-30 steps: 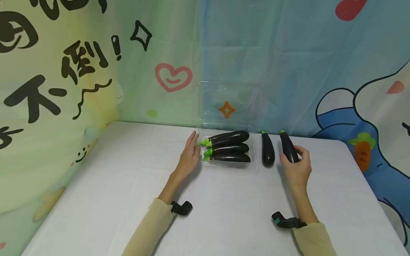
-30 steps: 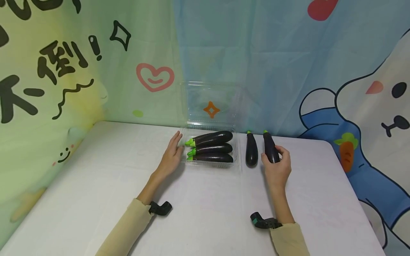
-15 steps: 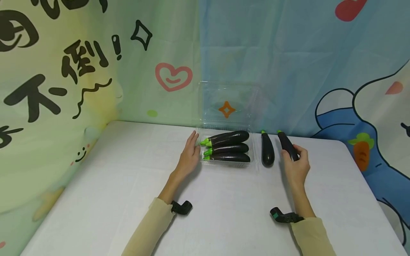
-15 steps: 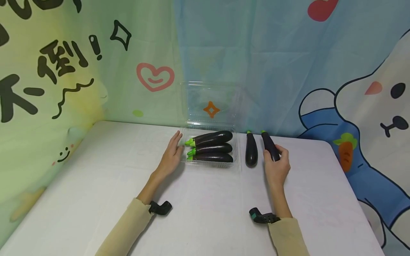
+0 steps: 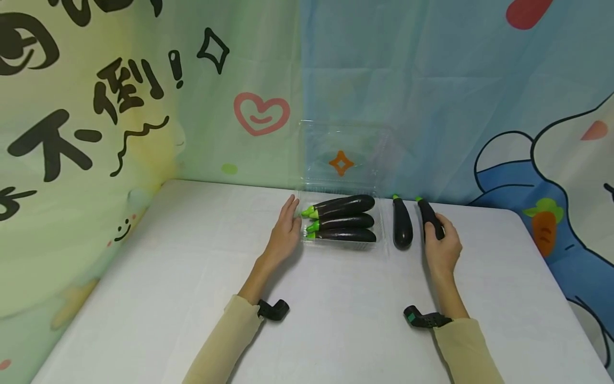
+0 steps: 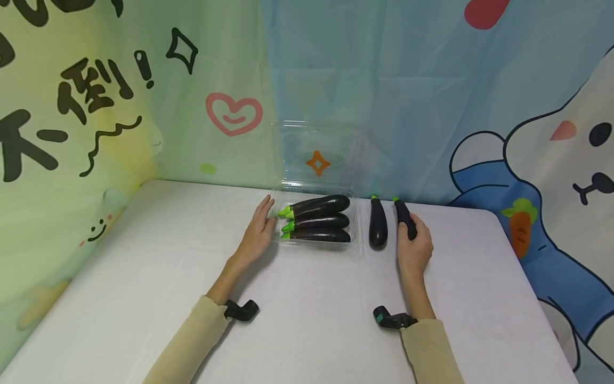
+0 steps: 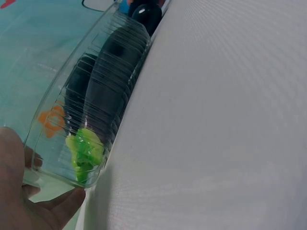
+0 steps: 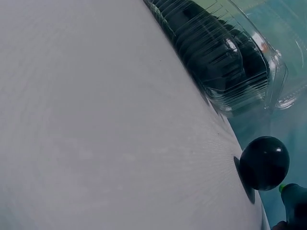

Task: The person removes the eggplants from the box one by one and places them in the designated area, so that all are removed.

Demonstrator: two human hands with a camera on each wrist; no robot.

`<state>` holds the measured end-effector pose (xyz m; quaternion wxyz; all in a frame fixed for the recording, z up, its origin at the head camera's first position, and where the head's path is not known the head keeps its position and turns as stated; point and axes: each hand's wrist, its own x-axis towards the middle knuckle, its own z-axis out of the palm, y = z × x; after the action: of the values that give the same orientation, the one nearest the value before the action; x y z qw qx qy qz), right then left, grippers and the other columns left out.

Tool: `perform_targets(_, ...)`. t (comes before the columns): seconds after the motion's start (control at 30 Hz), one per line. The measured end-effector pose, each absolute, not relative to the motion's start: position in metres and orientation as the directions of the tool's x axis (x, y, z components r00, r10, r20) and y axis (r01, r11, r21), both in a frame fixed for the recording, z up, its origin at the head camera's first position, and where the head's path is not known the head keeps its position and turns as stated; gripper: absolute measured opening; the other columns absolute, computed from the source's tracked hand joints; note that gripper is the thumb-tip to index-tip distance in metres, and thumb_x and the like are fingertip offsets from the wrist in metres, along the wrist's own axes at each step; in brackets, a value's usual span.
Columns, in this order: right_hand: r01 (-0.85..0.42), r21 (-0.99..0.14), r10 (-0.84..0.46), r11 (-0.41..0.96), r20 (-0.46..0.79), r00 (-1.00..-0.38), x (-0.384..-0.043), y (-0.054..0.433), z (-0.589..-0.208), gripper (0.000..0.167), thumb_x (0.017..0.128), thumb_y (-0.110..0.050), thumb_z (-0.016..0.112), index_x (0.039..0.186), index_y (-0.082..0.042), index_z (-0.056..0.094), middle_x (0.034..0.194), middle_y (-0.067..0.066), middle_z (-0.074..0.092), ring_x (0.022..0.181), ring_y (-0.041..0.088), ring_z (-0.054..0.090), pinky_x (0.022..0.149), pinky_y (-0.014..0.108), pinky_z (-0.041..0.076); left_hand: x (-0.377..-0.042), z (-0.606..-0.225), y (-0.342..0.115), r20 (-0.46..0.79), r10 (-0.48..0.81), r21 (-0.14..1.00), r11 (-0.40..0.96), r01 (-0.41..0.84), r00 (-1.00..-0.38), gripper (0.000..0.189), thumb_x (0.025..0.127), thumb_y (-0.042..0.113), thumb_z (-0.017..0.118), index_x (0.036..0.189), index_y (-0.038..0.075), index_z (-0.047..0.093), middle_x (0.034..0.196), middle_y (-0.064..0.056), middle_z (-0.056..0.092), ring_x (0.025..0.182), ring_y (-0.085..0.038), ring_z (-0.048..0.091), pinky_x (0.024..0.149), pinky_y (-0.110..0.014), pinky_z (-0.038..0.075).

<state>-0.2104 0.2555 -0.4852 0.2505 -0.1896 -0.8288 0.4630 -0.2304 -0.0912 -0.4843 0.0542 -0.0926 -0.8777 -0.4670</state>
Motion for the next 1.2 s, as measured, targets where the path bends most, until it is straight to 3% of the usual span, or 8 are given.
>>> perform_targets(0.17, 0.051, -0.847, 0.511, 0.529, 0.269, -0.816, -0.214, 0.256, -0.487, 0.040, 0.096, -0.018, 0.053, 0.133, -0.007, 0.059, 0.137, 0.021, 0.055, 0.132, 0.037, 0.047, 0.111, 0.050, 0.035, -0.230, -0.484, -0.092, 0.188, 0.111, 0.809, 0.546, 0.218, -0.976, 0.052, 0.101, 0.015, 0.035, 0.152, 0.005, 0.029, 0.163, -0.007, 0.020, 0.150, -0.023, 0.022, 0.119, -0.046, 0.026)
perform_targets(0.47, 0.090, -0.850, 0.516, 0.518, 0.227, -0.826, -0.220, 0.257, -0.488, 0.046, 0.090, -0.017, 0.064, 0.135, -0.009, 0.058, 0.138, 0.022, 0.053, 0.132, 0.039, 0.047, 0.110, 0.051, 0.036, -0.231, -0.483, -0.091, 0.188, 0.114, 0.817, 0.534, 0.220, -0.976, 0.051, 0.101, 0.012, 0.037, 0.151, 0.004, 0.030, 0.163, -0.007, 0.020, 0.150, -0.023, 0.022, 0.119, -0.046, 0.026)
perform_targets(0.8, 0.186, -0.826, 0.480, 0.532, 0.113, -0.870, -0.223, 0.260, -0.489, 0.054, 0.094, -0.023, 0.058, 0.146, -0.011, 0.045, 0.149, 0.019, 0.045, 0.140, 0.039, 0.039, 0.115, 0.051, 0.031, -0.230, -0.484, -0.091, 0.186, 0.109, 0.812, 0.542, 0.215, -0.976, 0.051, 0.101, 0.012, 0.037, 0.151, 0.005, 0.030, 0.163, -0.006, 0.020, 0.149, -0.025, 0.024, 0.118, -0.048, 0.028)
perform_targets(1.2, 0.233, -0.845, 0.504, 0.481, 0.049, -0.862, -0.230, 0.258, -0.490, 0.057, 0.096, -0.027, 0.056, 0.147, -0.008, 0.041, 0.150, 0.020, 0.042, 0.141, 0.039, 0.037, 0.116, 0.050, 0.030, -0.230, -0.484, -0.091, 0.173, 0.112, 0.813, 0.545, 0.206, -0.979, 0.052, 0.102, 0.014, 0.036, 0.152, 0.007, 0.028, 0.163, -0.005, 0.018, 0.150, -0.023, 0.022, 0.118, -0.047, 0.028)
